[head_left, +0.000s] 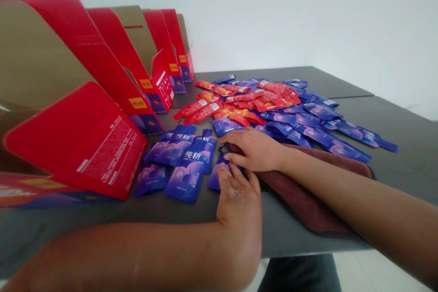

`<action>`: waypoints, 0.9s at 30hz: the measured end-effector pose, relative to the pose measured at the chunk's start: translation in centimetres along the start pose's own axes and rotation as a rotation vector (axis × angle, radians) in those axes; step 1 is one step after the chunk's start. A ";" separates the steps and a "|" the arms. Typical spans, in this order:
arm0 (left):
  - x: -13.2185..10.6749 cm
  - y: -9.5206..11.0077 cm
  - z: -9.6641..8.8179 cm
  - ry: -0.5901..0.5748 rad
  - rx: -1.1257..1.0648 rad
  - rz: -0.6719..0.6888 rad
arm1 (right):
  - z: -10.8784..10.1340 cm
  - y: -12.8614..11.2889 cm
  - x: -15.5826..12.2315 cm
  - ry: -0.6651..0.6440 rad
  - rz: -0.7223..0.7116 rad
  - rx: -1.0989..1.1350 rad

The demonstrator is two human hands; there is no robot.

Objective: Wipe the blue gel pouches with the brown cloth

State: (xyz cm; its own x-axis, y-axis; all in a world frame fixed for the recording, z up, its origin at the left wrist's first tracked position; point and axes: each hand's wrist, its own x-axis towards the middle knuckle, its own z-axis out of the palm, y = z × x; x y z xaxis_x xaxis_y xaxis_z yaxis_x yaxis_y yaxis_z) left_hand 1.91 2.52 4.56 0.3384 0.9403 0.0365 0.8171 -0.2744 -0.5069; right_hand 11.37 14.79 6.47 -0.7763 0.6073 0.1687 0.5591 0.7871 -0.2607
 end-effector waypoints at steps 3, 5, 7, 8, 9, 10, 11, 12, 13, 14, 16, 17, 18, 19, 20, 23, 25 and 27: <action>-0.1 0.0 0.0 0.009 -0.012 -0.006 | 0.0 0.0 0.0 0.003 -0.004 0.004; -0.1 0.1 0.0 0.023 -0.013 -0.006 | 0.0 -0.1 0.0 0.001 -0.002 0.002; -0.2 0.1 0.1 0.026 -0.005 0.000 | 0.0 -0.1 0.0 -0.002 0.002 0.003; -0.2 0.1 0.1 0.023 0.000 0.000 | 0.0 -0.1 0.0 -0.003 0.002 0.006; -0.1 0.1 0.0 0.016 0.004 0.001 | 0.0 -0.1 0.0 -0.004 0.002 0.008; -0.1 0.1 0.0 0.011 0.007 0.002 | 0.0 -0.1 0.0 -0.004 0.002 0.010; -0.1 0.0 -0.1 0.006 0.009 0.003 | 0.0 0.0 0.0 -0.005 0.003 0.010; -0.1 0.0 -0.1 0.003 0.008 0.003 | 0.0 0.0 0.0 -0.004 0.004 0.010; -0.1 0.0 -0.2 0.000 0.006 0.006 | 0.0 0.0 0.0 -0.005 0.005 0.009; -0.1 0.0 -0.2 -0.001 0.003 0.011 | 0.0 0.0 0.0 -0.005 0.006 0.009; 0.0 -0.1 -0.3 -0.003 0.000 0.017 | 0.0 0.0 0.0 -0.006 0.006 0.012; 0.0 -0.1 -0.2 -0.003 0.000 0.019 | -0.1 0.0 0.0 -0.006 0.005 0.014; 0.0 0.0 -0.2 0.001 0.001 0.019 | -0.1 -0.1 0.0 -0.007 0.004 0.015; 0.0 0.0 -0.1 0.008 0.005 0.018 | -0.1 -0.1 0.0 -0.007 0.004 0.014; 0.0 0.0 0.0 0.018 0.011 0.012 | -0.1 -0.1 0.0 -0.007 0.003 0.013; -0.1 0.2 0.2 0.045 0.030 -0.014 | 0.0 -0.1 0.0 -0.004 0.004 0.011; -0.2 0.2 0.3 0.052 0.031 -0.026 | 0.0 -0.1 0.0 -0.003 0.005 0.017; -0.2 0.2 0.3 0.048 0.027 -0.018 | -0.1 -0.1 0.0 -0.004 0.005 0.020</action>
State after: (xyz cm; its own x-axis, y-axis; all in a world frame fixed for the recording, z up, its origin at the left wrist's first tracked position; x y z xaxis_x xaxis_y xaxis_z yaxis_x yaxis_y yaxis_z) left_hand 1.89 2.35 4.22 0.3458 0.9343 0.0867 0.8108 -0.2510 -0.5287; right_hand 11.36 14.73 6.54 -0.7749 0.6105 0.1636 0.5569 0.7819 -0.2801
